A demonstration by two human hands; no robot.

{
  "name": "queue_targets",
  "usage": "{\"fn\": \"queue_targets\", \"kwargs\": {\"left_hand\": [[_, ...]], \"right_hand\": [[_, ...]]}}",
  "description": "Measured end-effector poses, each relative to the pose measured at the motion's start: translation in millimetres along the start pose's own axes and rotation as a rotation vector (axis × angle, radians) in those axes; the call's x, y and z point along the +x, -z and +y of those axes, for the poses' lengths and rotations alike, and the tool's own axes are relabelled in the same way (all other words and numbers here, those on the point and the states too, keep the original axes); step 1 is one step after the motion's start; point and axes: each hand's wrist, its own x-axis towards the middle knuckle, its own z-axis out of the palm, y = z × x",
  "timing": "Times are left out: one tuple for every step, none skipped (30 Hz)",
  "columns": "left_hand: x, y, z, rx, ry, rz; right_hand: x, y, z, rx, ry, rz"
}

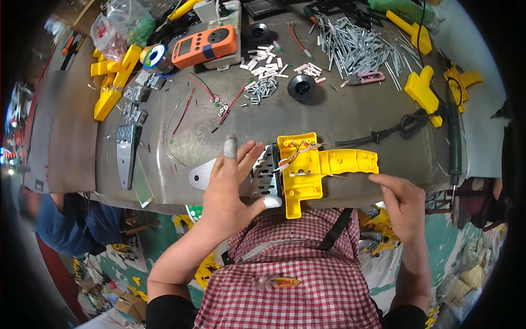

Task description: Assembling and soldering components into a yellow plastic tool housing.

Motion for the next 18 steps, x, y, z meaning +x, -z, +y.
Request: {"fn": "queue_targets", "kwargs": {"left_hand": [[2,-3,0,0.003,-0.008,-0.015],[2,-8,-1,-0.05,-0.044,0.011],[1,-10,-3,-0.104,-0.079,0.037],[1,-12,-3,-0.083,-0.072,0.026],[1,-13,-3,-0.079,-0.072,0.017],[2,-14,-4,-0.075,-0.105,0.045],[1,-15,-5,-0.073,-0.14,0.073],[1,-16,-6,-0.071,-0.14,0.062],[0,-16,-7,-0.12,-0.115,0.064],[0,-18,-7,-0.171,-0.088,0.068],[-1,-19,-8,-0.171,-0.088,0.059],[-1,-20,-8,-0.208,-0.066,0.061],[-1,-20,-9,-0.244,-0.043,0.066],[-1,-20,-10,-0.245,-0.041,0.06],[-1,-20,-11,-0.232,-0.073,0.071],[0,-20,-12,-0.221,-0.106,0.083],[0,-19,-13,-0.223,-0.105,0.078],[1,-18,-12,-0.203,-0.113,0.074]], "right_hand": [[3,-3,-1,-0.042,0.079,0.004],[5,-6,-1,-0.027,0.085,-0.003],[6,-8,-3,-0.019,0.073,0.001],[7,-10,-4,0.021,0.057,-0.033],[7,-12,-6,0.061,0.041,-0.067],[7,-17,-8,0.07,0.034,-0.067],[5,-22,-10,0.103,0.042,-0.065],[4,-27,-13,0.137,0.049,-0.063],[4,-33,-15,0.144,0.04,-0.062],[3,-38,-17,0.173,0.067,-0.04],[3,-42,-19,0.201,0.094,-0.018],[5,-42,-22,0.188,0.056,-0.023],[6,-41,-24,0.19,0.05,-0.024],[7,-40,-25,0.165,0.051,-0.033],[6,-41,-26,0.139,0.052,-0.042],[5,-41,-26,0.139,0.047,-0.042],[2,-42,-27,0.141,0.054,-0.037],[1,-43,-27,0.143,0.061,-0.032]]}}
